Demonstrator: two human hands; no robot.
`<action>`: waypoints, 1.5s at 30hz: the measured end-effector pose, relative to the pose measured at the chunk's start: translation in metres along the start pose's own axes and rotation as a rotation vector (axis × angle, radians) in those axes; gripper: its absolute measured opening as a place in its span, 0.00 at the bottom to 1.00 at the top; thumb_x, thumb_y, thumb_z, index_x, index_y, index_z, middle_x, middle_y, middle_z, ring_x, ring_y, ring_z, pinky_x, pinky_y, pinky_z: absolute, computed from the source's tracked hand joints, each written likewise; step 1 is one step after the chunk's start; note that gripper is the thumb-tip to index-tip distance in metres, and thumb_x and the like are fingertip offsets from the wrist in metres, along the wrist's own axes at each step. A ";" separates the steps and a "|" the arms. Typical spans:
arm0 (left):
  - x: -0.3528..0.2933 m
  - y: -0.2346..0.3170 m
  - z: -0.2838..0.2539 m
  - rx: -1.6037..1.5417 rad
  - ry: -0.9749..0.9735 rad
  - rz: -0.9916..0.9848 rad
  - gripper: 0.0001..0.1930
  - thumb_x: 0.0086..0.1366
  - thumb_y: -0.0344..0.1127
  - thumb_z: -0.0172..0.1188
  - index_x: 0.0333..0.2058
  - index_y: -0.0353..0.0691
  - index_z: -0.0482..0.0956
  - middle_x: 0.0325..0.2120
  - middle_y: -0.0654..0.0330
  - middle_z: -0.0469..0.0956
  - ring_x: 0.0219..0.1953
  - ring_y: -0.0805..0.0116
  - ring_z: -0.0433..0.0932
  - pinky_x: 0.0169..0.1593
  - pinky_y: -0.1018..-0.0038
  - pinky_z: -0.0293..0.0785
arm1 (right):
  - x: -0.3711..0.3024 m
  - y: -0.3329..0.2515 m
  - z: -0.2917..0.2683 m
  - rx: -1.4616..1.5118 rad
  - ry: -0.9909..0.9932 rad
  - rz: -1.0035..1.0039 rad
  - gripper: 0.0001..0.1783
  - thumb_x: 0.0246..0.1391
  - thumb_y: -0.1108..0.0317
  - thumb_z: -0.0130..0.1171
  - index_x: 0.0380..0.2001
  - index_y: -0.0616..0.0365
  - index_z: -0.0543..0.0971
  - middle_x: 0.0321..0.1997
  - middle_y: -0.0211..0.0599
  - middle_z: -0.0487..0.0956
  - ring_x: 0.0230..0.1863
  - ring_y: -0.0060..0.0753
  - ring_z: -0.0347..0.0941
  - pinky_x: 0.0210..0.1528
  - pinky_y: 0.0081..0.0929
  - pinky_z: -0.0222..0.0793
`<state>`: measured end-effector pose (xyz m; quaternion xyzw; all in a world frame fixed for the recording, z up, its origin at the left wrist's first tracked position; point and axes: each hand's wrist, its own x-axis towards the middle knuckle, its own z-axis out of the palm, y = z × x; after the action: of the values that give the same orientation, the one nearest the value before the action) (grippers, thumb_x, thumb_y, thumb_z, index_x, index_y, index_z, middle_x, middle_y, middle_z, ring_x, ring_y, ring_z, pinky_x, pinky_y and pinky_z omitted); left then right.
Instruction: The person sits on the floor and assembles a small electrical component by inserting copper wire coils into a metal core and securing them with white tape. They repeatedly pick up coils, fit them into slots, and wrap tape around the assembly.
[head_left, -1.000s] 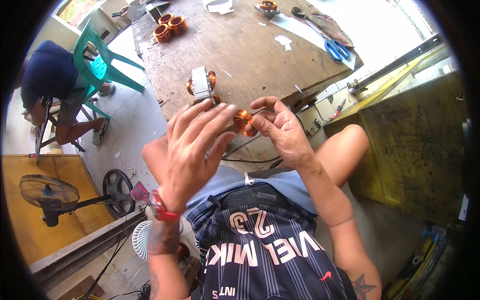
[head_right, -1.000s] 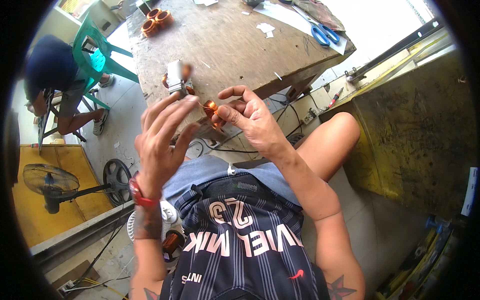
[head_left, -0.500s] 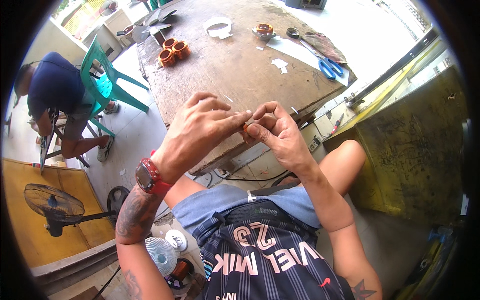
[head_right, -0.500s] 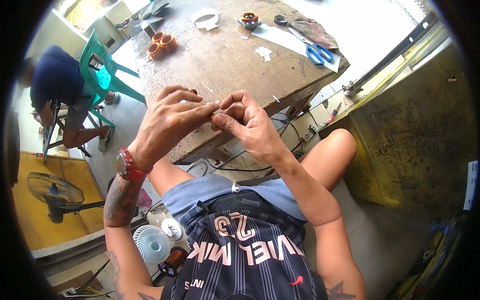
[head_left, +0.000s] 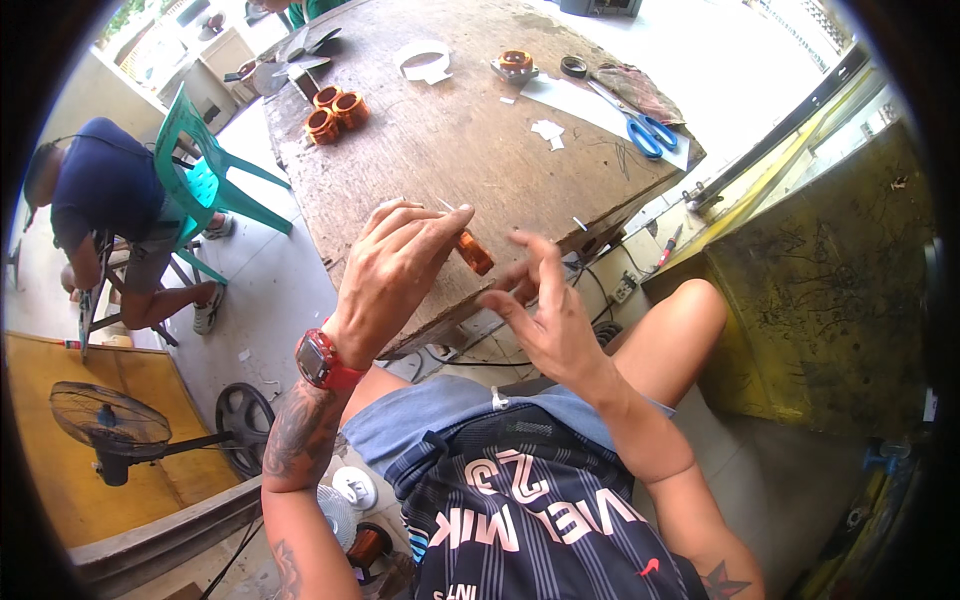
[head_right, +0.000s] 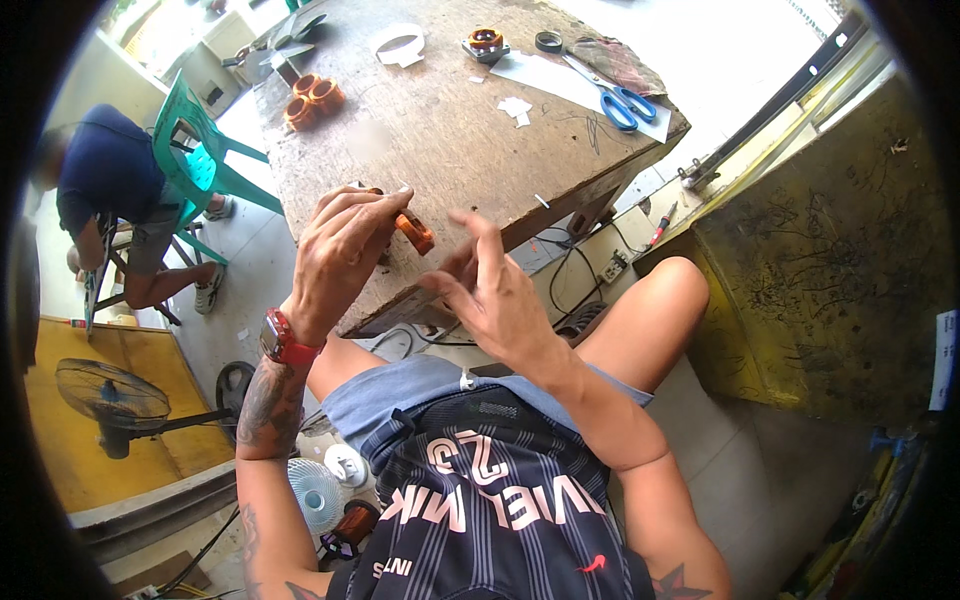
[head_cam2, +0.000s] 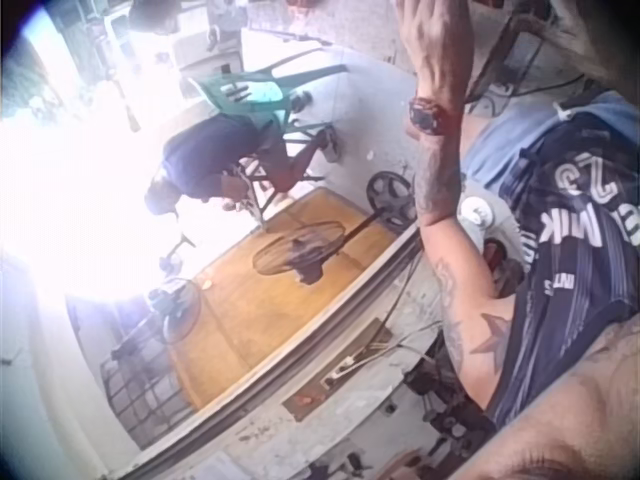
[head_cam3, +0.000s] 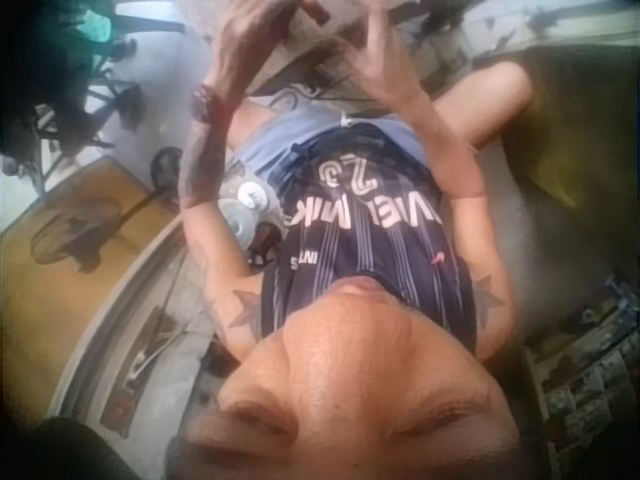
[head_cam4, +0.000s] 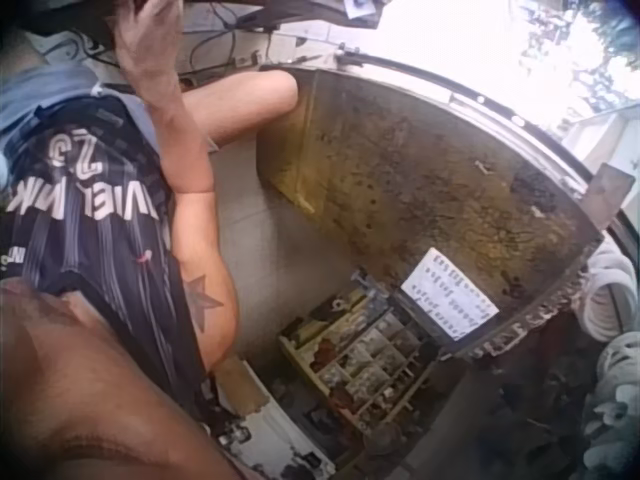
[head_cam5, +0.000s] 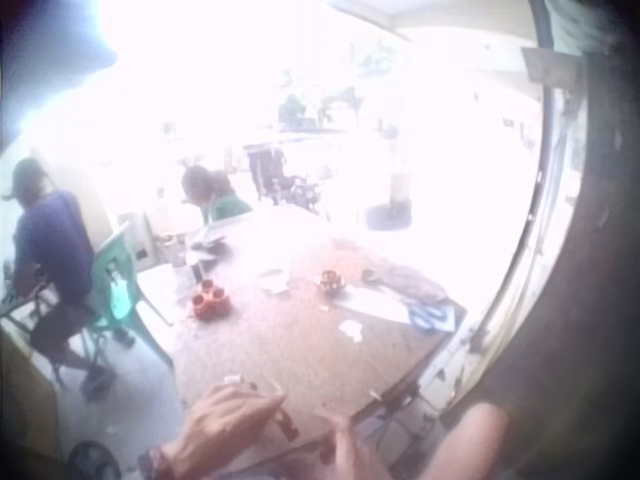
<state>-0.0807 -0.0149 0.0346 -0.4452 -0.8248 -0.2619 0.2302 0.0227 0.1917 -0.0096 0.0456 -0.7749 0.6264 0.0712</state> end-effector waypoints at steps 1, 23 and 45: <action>0.000 -0.002 0.001 -0.013 0.010 0.006 0.20 0.62 0.24 0.71 0.54 0.42 0.87 0.41 0.58 0.89 0.47 0.61 0.86 0.58 0.62 0.80 | -0.007 0.002 -0.002 -0.154 -0.020 -0.052 0.30 0.66 0.60 0.71 0.65 0.58 0.71 0.41 0.38 0.84 0.36 0.35 0.78 0.49 0.34 0.75; 0.010 -0.021 0.001 0.001 -0.135 0.093 0.18 0.61 0.30 0.67 0.50 0.41 0.84 0.38 0.61 0.88 0.46 0.62 0.85 0.59 0.65 0.77 | 0.058 -0.011 -0.015 -0.042 -0.195 -0.052 0.18 0.64 0.55 0.74 0.47 0.59 0.90 0.42 0.30 0.76 0.41 0.21 0.71 0.43 0.23 0.68; -0.043 0.062 0.051 0.180 0.265 -0.327 0.20 0.72 0.32 0.65 0.61 0.45 0.81 0.63 0.56 0.82 0.66 0.59 0.76 0.67 0.63 0.59 | 0.059 0.026 0.005 0.699 -0.204 0.116 0.16 0.74 0.64 0.61 0.58 0.60 0.85 0.55 0.29 0.83 0.61 0.24 0.77 0.66 0.26 0.72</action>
<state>-0.0142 0.0200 -0.0162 -0.2450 -0.8685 -0.2773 0.3298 -0.0399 0.1933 -0.0263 0.0854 -0.5184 0.8486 -0.0622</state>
